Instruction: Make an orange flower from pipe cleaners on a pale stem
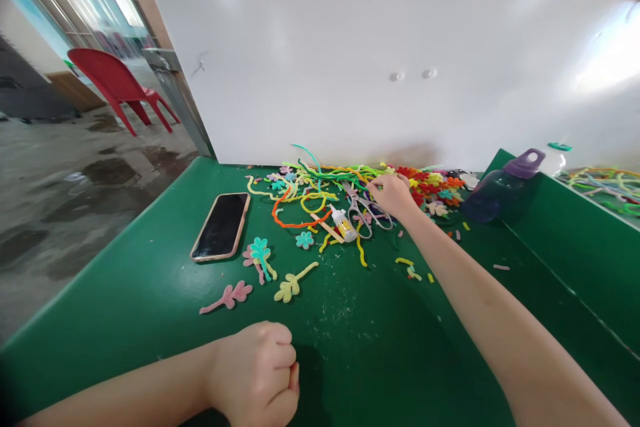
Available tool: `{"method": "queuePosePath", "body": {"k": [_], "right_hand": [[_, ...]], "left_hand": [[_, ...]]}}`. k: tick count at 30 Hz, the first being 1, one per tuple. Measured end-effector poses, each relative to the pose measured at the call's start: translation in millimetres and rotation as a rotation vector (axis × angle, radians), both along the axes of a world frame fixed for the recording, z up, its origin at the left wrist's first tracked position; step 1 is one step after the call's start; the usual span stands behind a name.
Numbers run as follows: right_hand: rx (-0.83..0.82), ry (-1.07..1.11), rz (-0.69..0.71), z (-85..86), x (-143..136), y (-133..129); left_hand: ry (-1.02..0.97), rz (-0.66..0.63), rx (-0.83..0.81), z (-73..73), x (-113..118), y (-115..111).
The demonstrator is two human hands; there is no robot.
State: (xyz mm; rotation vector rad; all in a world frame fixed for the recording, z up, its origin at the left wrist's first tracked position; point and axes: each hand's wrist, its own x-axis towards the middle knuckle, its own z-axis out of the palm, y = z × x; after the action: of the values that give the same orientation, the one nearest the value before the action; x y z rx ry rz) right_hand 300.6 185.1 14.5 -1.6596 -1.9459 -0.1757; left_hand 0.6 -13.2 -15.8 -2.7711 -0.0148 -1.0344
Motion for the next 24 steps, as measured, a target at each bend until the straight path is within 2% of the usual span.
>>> {"method": "queuePosePath", "body": {"k": [6,12,16,18,20,24], "right_hand": [[0.021,0.355,0.014,9.3,-6,-15],[0.074,0.59,0.164,18.7,-29,-44],[0.014,0.899,0.241,26.2,-46,-62],[-0.076,0.905,0.253,28.4,-56,-75],[-0.182,0.809,0.266,28.1,-66,-93],[-0.26,0.604,0.363,16.4,-84,-135]], "left_hand": [[-0.024,-0.004,-0.014,1.0,1,2],[-0.018,0.013,-0.032,2.6,1,3],[-0.032,0.011,-0.076,-0.6,0,6],[-0.035,0.019,-0.098,-1.9,-1,9],[-0.036,0.029,-0.112,-2.1,-2,11],[-0.031,0.07,-0.12,0.3,-2,13]]}}
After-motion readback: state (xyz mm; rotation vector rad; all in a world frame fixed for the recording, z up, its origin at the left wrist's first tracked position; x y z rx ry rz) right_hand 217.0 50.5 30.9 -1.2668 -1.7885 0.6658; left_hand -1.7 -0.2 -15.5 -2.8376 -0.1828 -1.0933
